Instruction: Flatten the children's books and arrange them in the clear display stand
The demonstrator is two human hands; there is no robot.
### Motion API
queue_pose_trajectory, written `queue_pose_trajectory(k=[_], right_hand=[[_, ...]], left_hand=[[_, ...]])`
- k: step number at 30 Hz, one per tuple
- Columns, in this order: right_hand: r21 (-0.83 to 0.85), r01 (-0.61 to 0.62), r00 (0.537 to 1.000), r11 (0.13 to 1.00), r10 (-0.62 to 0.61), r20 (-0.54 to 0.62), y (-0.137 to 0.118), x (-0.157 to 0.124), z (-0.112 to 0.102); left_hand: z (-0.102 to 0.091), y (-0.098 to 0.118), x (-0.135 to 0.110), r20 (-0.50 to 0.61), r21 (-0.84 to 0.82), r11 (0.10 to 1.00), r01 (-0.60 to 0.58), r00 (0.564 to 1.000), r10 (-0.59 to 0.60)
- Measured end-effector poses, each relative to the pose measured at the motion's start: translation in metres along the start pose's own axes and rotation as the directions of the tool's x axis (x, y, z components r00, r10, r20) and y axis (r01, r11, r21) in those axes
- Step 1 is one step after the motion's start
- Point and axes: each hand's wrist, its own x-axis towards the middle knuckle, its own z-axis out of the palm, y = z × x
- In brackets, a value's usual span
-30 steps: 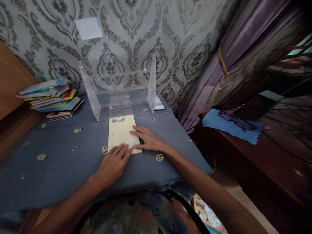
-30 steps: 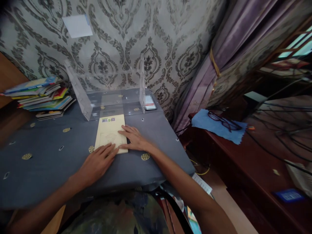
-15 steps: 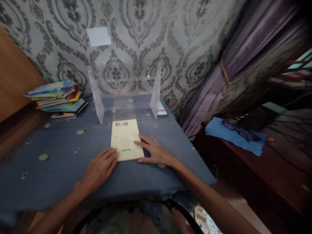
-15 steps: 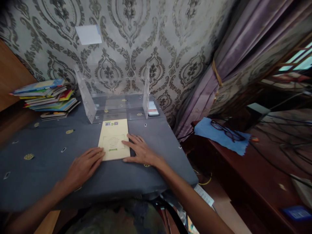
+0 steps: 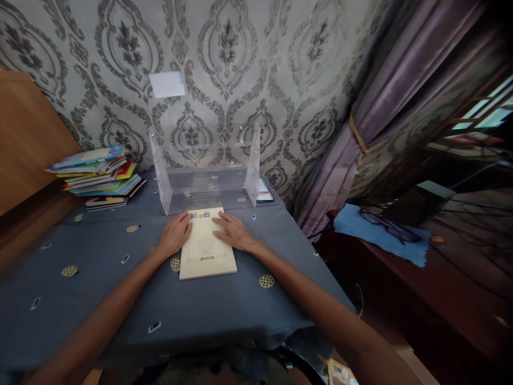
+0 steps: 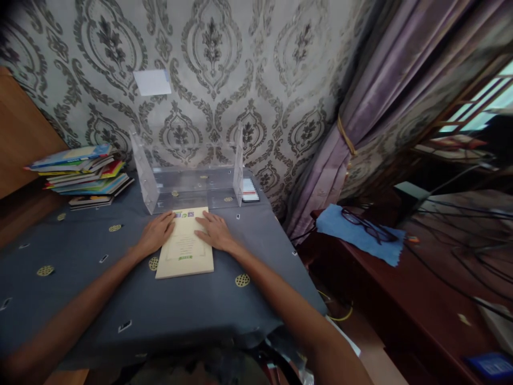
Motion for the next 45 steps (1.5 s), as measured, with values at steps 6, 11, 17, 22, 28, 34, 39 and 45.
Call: queue_pose_trajectory(k=[6, 11, 17, 22, 28, 34, 39, 45], right_hand=[[-0.124, -0.077, 0.995, 0.989, 0.068, -0.077, -0.009, 0.007, 0.0], [-0.228, 0.124, 0.987, 0.966, -0.144, -0.071, -0.037, 0.015, 0.004], [-0.154, 0.239, 0.971, 0.959, -0.24, 0.009, -0.063, 0.049, 0.027], [-0.12, 0.14, 0.989, 0.983, -0.144, -0.026, -0.047, 0.048, 0.024], [-0.085, -0.07, 0.995, 0.994, 0.064, -0.072, -0.005, 0.022, 0.005], [-0.05, -0.106, 0.992, 0.993, 0.102, -0.08, 0.003, 0.015, 0.004], [-0.068, -0.131, 0.989, 0.989, 0.126, -0.076, -0.002, 0.016, 0.003], [-0.081, -0.147, 0.987, 0.986, 0.14, -0.08, -0.003, 0.016, 0.004]], left_hand=[[0.017, -0.024, 0.01, -0.111, -0.2, 0.979, -0.042, 0.994, 0.02], [0.021, -0.04, 0.015, -0.169, -0.387, 0.92, -0.059, 0.986, -0.007], [0.027, -0.043, 0.015, -0.194, -0.443, 0.896, -0.034, 0.979, -0.058], [0.026, -0.042, 0.014, -0.18, -0.419, 0.907, -0.037, 0.983, -0.043], [0.025, -0.041, 0.013, -0.186, -0.396, 0.917, -0.038, 0.982, -0.04], [0.023, -0.04, 0.011, -0.177, -0.348, 0.937, -0.041, 0.984, -0.023], [0.008, -0.037, -0.01, -0.132, -0.334, 0.938, -0.097, 0.99, 0.056], [-0.019, -0.018, -0.067, -0.156, -0.291, 0.921, -0.259, 0.963, 0.221]])
